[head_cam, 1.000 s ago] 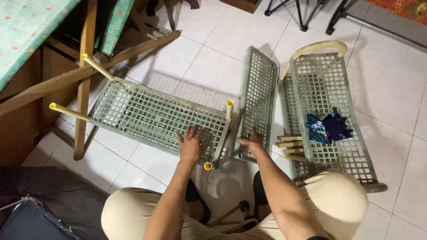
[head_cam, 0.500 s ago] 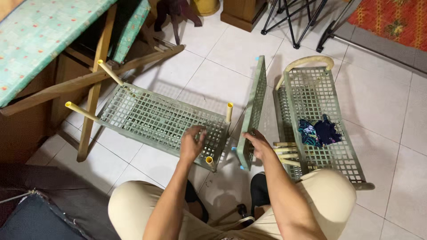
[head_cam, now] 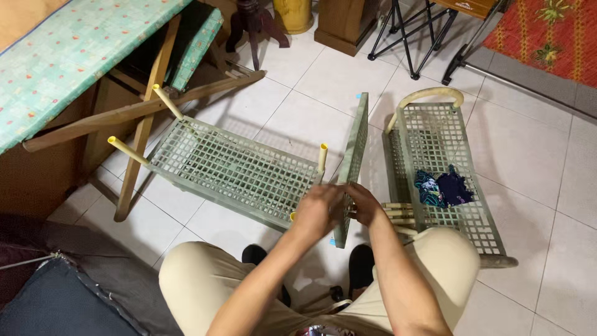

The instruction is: The person assembles a plastic stool by inserting yellow cylindrical legs into the corners of a green plastic seat. They then place a second plastic seat on top to form a two-tiered structure.

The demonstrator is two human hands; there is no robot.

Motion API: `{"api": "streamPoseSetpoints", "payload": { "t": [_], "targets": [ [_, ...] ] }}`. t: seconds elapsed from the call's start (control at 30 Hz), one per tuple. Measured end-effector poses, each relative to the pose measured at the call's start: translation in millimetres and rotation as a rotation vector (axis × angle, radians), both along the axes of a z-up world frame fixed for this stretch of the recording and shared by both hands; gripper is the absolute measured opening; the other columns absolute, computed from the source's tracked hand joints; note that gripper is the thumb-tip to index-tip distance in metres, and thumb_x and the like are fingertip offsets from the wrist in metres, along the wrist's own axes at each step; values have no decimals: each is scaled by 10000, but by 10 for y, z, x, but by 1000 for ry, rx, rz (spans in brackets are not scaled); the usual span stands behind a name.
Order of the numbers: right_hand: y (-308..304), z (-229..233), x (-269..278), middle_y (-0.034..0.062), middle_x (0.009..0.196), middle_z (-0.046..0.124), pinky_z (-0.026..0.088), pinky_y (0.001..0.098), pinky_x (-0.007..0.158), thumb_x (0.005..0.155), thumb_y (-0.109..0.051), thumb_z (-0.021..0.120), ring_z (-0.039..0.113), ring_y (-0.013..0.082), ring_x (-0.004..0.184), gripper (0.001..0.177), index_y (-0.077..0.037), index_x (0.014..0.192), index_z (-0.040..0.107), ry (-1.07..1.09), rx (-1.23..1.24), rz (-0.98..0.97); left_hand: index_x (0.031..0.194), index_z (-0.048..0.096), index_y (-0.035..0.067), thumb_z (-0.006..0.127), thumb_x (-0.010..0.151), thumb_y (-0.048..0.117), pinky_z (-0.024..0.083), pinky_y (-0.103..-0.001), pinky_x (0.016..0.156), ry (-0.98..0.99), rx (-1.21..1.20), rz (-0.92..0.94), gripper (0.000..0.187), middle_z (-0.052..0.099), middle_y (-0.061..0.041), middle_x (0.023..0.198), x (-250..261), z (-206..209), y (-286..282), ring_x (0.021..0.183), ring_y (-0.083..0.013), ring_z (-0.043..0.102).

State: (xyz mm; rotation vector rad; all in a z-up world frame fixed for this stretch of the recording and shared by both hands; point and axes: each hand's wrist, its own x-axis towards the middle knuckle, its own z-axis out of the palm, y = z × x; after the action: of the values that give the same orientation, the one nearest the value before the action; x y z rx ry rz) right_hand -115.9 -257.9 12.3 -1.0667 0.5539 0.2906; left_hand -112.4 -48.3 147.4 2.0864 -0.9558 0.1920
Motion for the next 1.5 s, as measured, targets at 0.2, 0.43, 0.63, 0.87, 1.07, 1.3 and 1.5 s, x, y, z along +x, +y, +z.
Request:
{"api": "streamPoseSetpoints", "payload": {
  "t": [0.2, 0.43, 0.63, 0.87, 1.07, 1.3, 1.5],
  "targets": [
    [23, 103, 50, -17, 1286, 660, 590, 429, 810, 910, -468, 662, 697, 213, 948, 469, -244, 1320, 627, 234, -161, -8, 1396, 451, -50, 692, 835, 247, 516, -488, 911, 44, 380, 152, 679, 663, -276, 1250, 12, -403, -456, 1095, -450, 625],
    [56, 169, -28, 34, 1266, 680, 609, 459, 770, 871, -447, 706, 707, 306, 949, 463, -217, 1273, 690, 170, -165, -69, 1431, 454, 41, 651, 915, 376, 552, -545, 891, 531, 352, 129, 646, 720, -269, 1069, 230, -843, -540, 1006, -469, 694],
    [77, 159, -27, 50, 1293, 656, 628, 466, 787, 816, -482, 777, 713, 287, 994, 562, -177, 1277, 675, 176, -176, -118, 1546, 312, 52, 657, 847, 238, 530, -566, 889, 539, 255, 187, 801, 706, -296, 1053, 227, -1136, -583, 1010, -486, 668],
    [-172, -689, -49, 317, 1388, 572, 446, 522, 784, 900, -662, 674, 529, 481, 1224, 788, -20, 1357, 676, 268, -443, -238, 1527, 334, 41, 641, 864, 120, 526, -549, 899, 344, 59, 226, 735, 647, -296, 1266, 137, -1353, -566, 1073, -477, 647],
    [-141, -1130, -91, 165, 1186, 558, 446, 633, 841, 970, -618, 575, 558, 424, 1051, 617, -109, 1315, 525, 604, -349, -280, 1566, 345, 126, 637, 859, 87, 532, -535, 881, 397, -32, 236, 766, 657, -280, 1239, -76, -1051, -455, 1069, -472, 646],
    [-12, -1224, -232, 123, 983, 704, 587, 477, 771, 989, -386, 511, 681, 303, 860, 391, -59, 1122, 681, 67, 313, -290, 1568, 337, 110, 660, 870, 103, 540, -526, 840, 424, -104, 210, 769, 680, -286, 1179, -251, -604, -321, 1007, -474, 677],
    [-63, -1023, -202, 114, 998, 706, 572, 436, 729, 1009, -363, 486, 683, 263, 811, 395, -48, 1151, 675, 74, 102, -557, 1547, 329, 28, 675, 918, 128, 519, -505, 944, 280, -172, 168, 724, 610, -326, 1332, -325, -359, -197, 1138, -485, 626]
  ]
}}
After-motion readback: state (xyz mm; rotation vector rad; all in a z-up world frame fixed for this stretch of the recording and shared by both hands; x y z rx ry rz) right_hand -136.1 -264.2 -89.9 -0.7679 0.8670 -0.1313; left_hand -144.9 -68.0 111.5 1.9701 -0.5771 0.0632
